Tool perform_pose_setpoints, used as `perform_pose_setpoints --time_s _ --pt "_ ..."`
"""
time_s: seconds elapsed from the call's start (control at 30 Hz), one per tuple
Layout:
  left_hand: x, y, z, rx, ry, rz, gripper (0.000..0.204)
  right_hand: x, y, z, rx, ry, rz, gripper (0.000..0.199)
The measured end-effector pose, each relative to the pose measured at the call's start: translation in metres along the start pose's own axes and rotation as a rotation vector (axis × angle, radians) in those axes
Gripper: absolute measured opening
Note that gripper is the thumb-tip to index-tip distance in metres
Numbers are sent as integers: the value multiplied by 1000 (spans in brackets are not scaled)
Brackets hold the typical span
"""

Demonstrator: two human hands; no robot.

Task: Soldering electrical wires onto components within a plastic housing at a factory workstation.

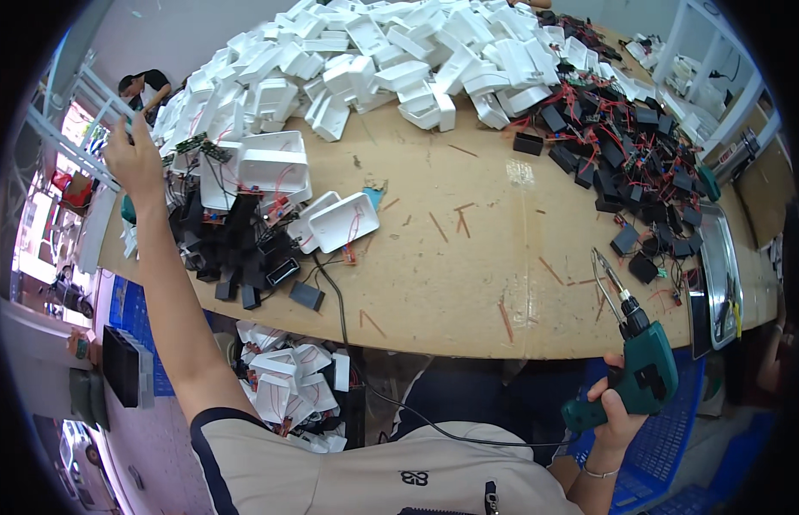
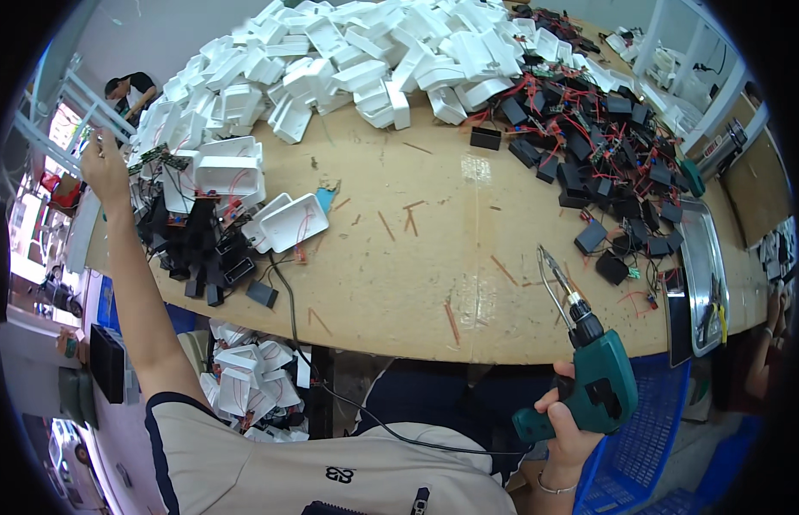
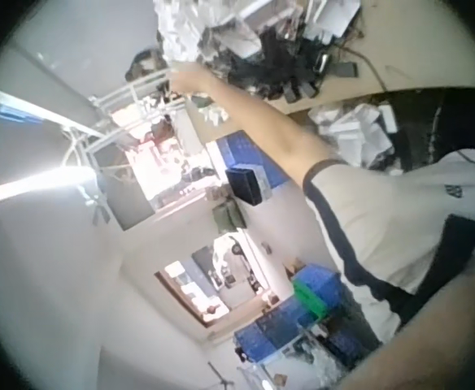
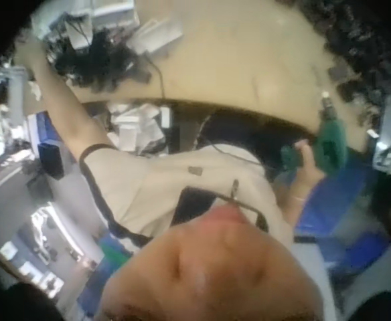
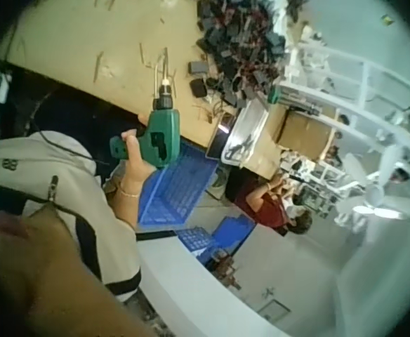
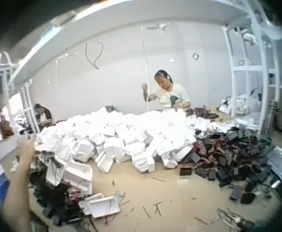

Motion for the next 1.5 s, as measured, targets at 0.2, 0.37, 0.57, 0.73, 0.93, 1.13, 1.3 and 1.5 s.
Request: perform_pose_setpoints --time_s 0.2,0.37,0.57,0.73,0.93,1.13,1.3,1.5 --pt "5 238 58 -59 -257 929 24 -18 0 -4 9 68 -62 61" --pt "154 297 146 247 -885 429 70 -18 9 -5 173 91 -116 55" --pt "159 324 182 187 -909 418 74 -35 6 0 134 95 -105 54" --pt "132 331 183 209 -757 460 51 -31 7 -2 188 48 -142 54" --pt "88 324 196 80 -940 826 24 -24 9 -8 209 32 -170 49" --pt "13 343 187 266 -738 931 13 -32 7 3 99 171 -199 60" --pt "-48 363 213 639 -537 896 12 -34 5 7 38 158 -79 59" --pt "-83 382 235 1005 -664 934 11 -38 4 12 5 114 -59 58"
Point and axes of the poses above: each hand's wrist, its own z-axis away from the middle knuckle, its own x-axis out of the palm, y = z × x, the point moved 5 cm from there along -z, towards the middle knuckle, and after that the axes turned 4 degrees about -x, right-handed, at the moved point
